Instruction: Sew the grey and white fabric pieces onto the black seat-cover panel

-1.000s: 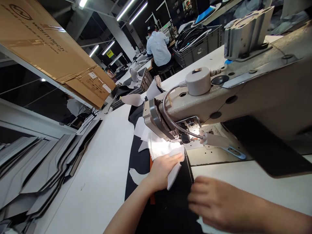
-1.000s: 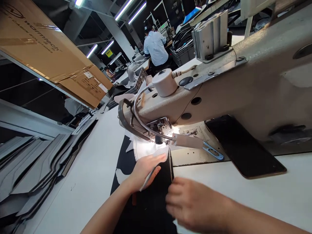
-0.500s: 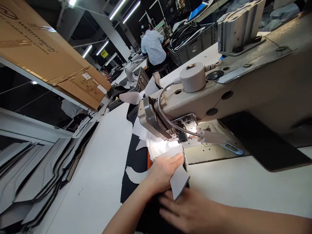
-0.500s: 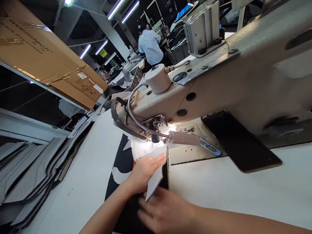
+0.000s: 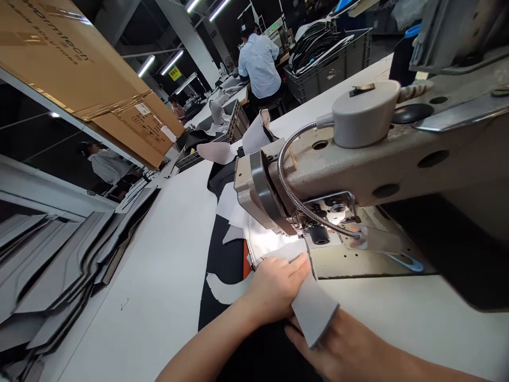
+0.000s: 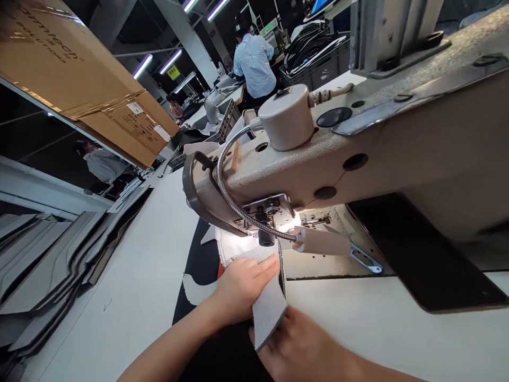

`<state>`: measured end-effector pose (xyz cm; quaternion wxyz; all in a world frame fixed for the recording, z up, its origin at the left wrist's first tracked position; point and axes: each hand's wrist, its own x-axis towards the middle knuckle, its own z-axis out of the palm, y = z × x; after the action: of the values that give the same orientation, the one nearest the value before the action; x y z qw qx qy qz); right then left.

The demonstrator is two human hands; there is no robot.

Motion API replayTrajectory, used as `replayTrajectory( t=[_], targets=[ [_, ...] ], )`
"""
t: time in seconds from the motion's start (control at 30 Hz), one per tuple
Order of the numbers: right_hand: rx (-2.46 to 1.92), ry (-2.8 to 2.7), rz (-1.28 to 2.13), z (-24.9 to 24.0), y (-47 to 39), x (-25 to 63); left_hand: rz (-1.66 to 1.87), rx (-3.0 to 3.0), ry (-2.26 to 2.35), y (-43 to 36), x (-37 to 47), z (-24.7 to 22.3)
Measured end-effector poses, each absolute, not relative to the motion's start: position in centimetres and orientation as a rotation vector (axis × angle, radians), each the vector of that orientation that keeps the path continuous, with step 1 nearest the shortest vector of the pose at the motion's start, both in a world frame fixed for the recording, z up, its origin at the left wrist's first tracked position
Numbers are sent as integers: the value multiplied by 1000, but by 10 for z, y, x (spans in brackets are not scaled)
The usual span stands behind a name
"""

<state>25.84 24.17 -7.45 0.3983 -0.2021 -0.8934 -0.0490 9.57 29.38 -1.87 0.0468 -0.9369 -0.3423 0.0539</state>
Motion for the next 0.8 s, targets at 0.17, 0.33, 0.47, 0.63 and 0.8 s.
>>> replayTrajectory(
  t=[0.17, 0.33, 0.47, 0.63, 0.8],
  targets=[
    [-558, -2272, -79, -75, 253, 259, 206, -2820, -1069, 314, 93, -22],
    [-481, -2365, 16, -74, 260, 253, 155, -2923, -1389, 320, 106, 1],
    [-428, -2354, -8, -75, 256, 255, 24, -2973, -1510, 304, 115, 12],
    [-507, -2446, -123, -80, 244, 260, 184, -2839, -1195, 280, 110, -9],
    [-512, -2405, -124, -80, 241, 259, 191, -2804, -1293, 275, 111, -12]
  ],
)
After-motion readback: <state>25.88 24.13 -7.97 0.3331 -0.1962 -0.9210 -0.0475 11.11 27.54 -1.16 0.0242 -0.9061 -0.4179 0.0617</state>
